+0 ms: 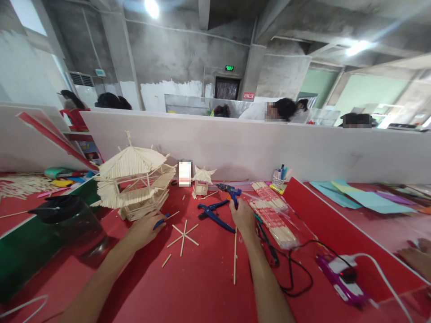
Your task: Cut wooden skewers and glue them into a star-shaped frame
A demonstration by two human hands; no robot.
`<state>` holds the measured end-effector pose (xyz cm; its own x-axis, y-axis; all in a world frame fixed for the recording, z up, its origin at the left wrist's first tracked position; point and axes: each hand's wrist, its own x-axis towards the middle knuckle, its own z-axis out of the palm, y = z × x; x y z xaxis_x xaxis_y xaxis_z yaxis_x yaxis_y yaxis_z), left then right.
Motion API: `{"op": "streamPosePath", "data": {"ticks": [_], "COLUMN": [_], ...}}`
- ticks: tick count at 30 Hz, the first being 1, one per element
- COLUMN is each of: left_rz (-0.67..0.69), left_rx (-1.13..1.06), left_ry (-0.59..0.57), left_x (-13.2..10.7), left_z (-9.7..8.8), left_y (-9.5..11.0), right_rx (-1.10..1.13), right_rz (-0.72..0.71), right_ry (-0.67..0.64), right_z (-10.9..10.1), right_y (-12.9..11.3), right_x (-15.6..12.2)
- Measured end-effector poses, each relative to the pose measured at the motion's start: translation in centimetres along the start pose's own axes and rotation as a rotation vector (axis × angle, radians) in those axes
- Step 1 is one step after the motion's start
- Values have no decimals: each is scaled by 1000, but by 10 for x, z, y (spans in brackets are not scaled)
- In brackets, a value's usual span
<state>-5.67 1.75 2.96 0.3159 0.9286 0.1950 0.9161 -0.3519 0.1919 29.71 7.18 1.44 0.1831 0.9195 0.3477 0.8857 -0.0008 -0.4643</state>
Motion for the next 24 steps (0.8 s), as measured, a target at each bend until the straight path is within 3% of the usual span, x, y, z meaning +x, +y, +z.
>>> {"op": "streamPosePath", "data": {"ticks": [3,6,8,13,18,24], "left_rz": [5,27,53,125,218,282], "left_rx": [-32,-84,-113,-139,-153,-222], "left_ry": [24,41,42,27,-38,-79], "left_x": [1,2,3,2,-1,-6], "left_z": [4,8,9,8,2,0], "left_y": [-2,-5,-6,-2,6,21], "right_rx": [417,841,952,825,914,772], "right_rz": [-56,-81,-93,-186,-266,-196], "right_ry": [89,25,-9,-167,-422,-443], "right_z": [-7,-13,-18,-32,-31,-19], "right_y": [3,0,-4,-19,-38,-37], "right_x": [-2,-4,-6,-19,-36,-46]}}
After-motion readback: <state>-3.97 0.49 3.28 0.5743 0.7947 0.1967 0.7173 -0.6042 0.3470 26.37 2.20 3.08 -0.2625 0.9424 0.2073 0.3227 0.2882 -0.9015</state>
